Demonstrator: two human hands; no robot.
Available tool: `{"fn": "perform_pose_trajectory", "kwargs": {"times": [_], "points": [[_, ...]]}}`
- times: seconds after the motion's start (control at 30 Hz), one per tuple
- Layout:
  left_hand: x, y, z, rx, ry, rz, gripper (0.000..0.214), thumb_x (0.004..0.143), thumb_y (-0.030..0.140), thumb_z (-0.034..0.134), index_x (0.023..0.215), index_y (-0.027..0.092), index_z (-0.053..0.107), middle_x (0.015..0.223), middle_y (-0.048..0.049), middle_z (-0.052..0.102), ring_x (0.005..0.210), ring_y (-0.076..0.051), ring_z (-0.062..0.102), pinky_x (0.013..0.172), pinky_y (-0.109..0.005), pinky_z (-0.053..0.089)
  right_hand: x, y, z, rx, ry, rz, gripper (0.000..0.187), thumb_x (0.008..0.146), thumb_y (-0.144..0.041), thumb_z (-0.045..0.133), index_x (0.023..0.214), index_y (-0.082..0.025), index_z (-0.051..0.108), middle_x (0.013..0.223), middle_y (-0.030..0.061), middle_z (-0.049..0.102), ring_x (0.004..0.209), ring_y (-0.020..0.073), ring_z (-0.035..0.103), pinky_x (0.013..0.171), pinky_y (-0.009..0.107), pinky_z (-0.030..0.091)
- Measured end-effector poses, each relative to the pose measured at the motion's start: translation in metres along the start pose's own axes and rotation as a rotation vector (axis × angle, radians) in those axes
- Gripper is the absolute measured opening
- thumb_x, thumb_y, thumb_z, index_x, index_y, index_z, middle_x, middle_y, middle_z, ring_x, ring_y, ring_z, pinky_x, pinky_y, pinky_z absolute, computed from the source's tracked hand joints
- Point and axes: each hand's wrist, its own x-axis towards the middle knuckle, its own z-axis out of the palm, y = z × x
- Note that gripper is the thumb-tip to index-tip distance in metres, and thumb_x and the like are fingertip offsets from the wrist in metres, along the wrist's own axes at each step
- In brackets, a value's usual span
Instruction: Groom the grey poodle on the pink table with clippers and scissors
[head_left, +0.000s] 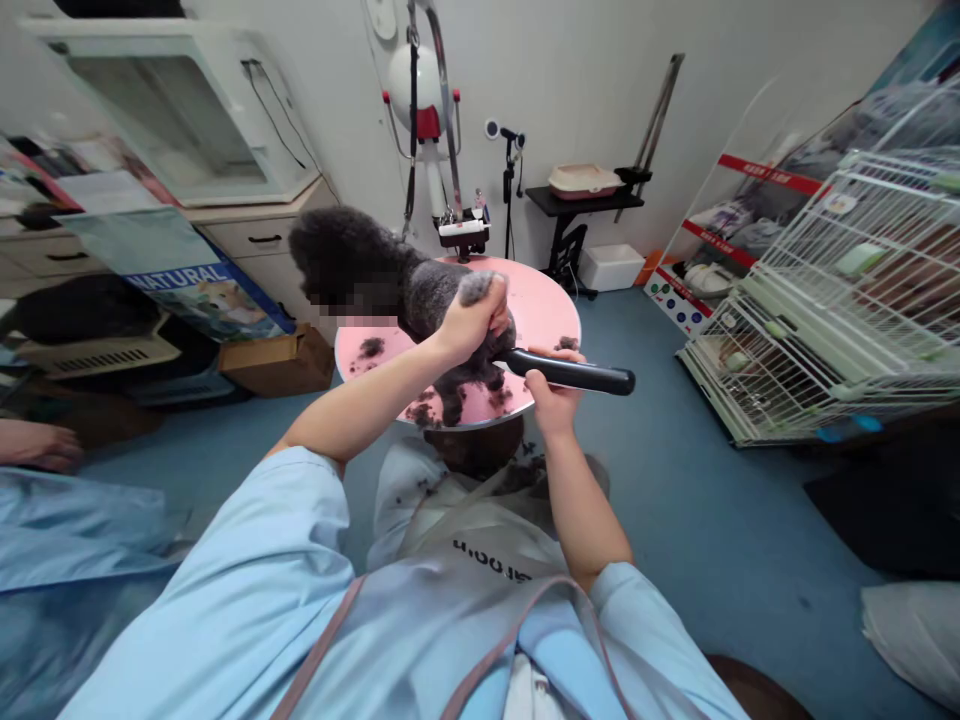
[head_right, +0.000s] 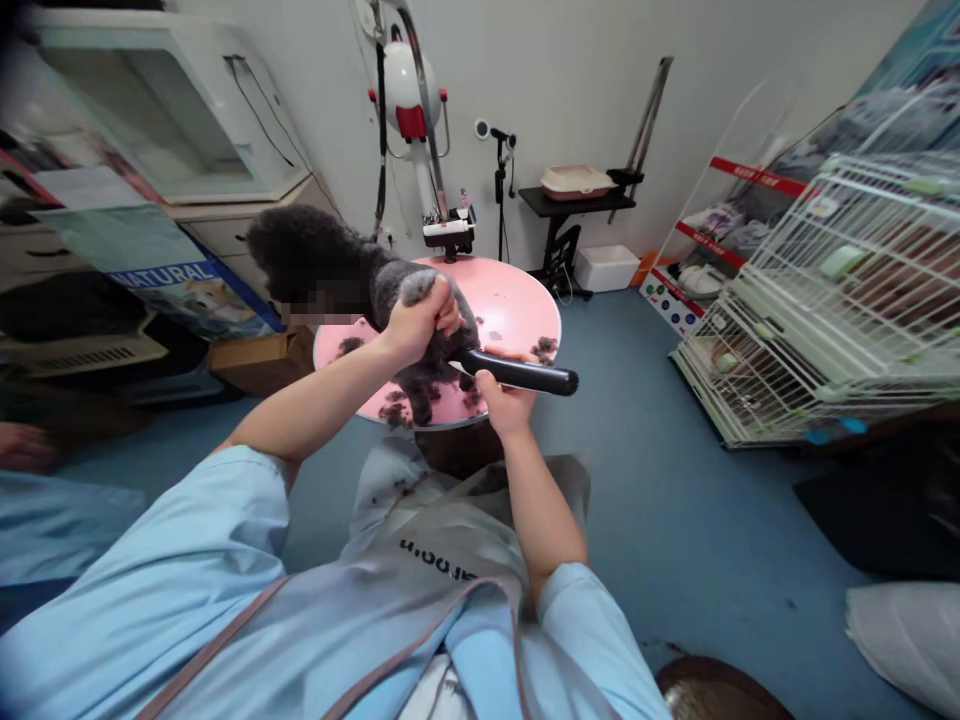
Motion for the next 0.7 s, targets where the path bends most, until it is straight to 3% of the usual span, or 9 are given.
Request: {"fn": "perform_pose_trajectory", "kwargs": {"times": [0.1,0.23,0.4,0.57,0.7], "points": [[0.003,0.004,0.005,-0.025,0.052,-0.057,0.053,0.087,0.052,0.059,0.057,0.019,0.031,0.044,0.0092,0.028,0.038,-0.004,0.033,0.048,-0.019,0.040,-0.008,0.006,0.003,-0.051,-0.051,-0.048,0.041,0.067,-0.030,0.077,0.095,-0.027,0.048,0.100,0.0007,0.070,0.097,0.0176,0.068,0.097,0.040,0.052],[0.006,0.004,0.009,-0.064,0.071,-0.076,0.053,0.087,0.050,0.061,0.058,0.019,0.030,0.044,0.0097,0.027,0.037,-0.003,0.030,0.044,-0.017,0.035,-0.016,0.011,0.002,-0.163,-0.115,-0.048,0.039,0.066,-0.028,0.078,0.094,-0.025,0.052,0.101,0.0024,0.068,0.097,0.0182,0.066,0.096,0.039,0.052],[0.008,-0.005,0.010,-0.056,0.002,-0.063,0.054,0.088,0.048,0.061,0.055,0.018,0.031,0.043,0.0083,0.030,0.037,-0.003,0.031,0.042,-0.018,0.032,-0.011,0.013,0.004,-0.037,0.071,-0.166,0.042,0.071,-0.035,0.076,0.097,-0.028,0.045,0.099,-0.0005,0.066,0.093,0.0172,0.067,0.092,0.040,0.054],[0.015,-0.003,0.009,-0.053,0.068,-0.031,0.050,0.090,0.046,0.060,0.058,0.018,0.032,0.045,0.0090,0.029,0.038,-0.003,0.032,0.043,-0.017,0.033,-0.021,0.027,0.009,-0.232,-0.104,-0.126,0.041,0.068,-0.034,0.078,0.096,-0.025,0.050,0.102,0.0045,0.066,0.100,0.0196,0.066,0.099,0.042,0.050],[0.020,0.000,0.010,-0.061,0.118,-0.052,0.046,0.090,0.044,0.061,0.063,0.018,0.034,0.048,0.0095,0.028,0.038,-0.002,0.032,0.043,-0.016,0.035,-0.024,0.028,0.010,-0.093,0.035,-0.197,0.039,0.073,-0.035,0.075,0.099,-0.027,0.046,0.101,0.0023,0.066,0.097,0.0190,0.066,0.098,0.045,0.050]]}}
